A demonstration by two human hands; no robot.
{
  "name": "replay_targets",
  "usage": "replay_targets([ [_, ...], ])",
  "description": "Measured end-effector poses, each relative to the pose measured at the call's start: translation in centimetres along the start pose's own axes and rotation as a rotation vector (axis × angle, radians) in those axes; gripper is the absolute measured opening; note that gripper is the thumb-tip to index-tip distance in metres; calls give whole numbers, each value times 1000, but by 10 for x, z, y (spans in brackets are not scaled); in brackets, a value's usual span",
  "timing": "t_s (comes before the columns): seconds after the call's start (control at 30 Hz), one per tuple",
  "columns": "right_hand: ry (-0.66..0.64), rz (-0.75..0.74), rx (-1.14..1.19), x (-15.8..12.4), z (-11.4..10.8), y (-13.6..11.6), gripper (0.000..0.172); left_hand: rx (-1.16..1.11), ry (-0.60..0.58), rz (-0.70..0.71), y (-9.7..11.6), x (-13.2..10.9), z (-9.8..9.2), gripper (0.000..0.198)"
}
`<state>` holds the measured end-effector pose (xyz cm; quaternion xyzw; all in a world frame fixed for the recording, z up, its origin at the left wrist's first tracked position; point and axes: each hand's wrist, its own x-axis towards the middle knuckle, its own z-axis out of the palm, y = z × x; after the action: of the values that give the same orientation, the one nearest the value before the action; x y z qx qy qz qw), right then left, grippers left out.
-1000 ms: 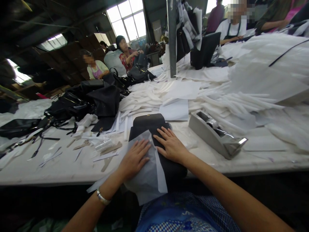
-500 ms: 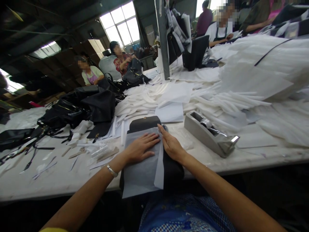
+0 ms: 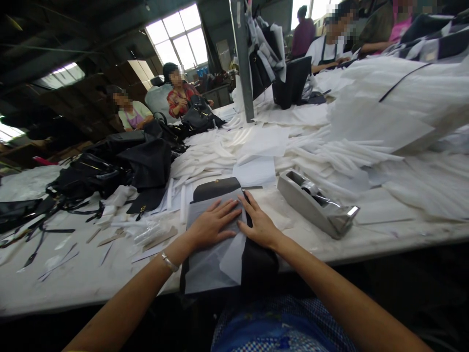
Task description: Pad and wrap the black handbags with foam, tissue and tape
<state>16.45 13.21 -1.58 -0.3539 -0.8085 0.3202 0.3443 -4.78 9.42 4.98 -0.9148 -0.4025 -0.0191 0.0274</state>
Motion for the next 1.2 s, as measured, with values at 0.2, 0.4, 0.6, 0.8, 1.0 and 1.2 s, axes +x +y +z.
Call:
replay_targets([
  [0.2, -23, 11, -19, 2, 1, 3, 77, 18, 43, -283, 31, -10, -12, 62],
  [0.4, -49, 32, 7, 9, -10, 6, 75, 12, 32, -359, 28, -24, 10, 64],
  [0.6, 199, -88, -152, 0, -33, -61, 46, 44, 70, -371, 28, -29, 27, 64],
  [0.8, -384, -603, -314, -39, -7, -110, 26, 60, 60, -356, 26, -29, 30, 62],
  [1.0, -278, -294, -725, -60, -67, -75, 34, 18, 93, -371, 29, -29, 26, 63],
  [1.2, -123, -303, -711, -49, -69, -111, 24, -11, 129, -365, 29, -30, 28, 63],
])
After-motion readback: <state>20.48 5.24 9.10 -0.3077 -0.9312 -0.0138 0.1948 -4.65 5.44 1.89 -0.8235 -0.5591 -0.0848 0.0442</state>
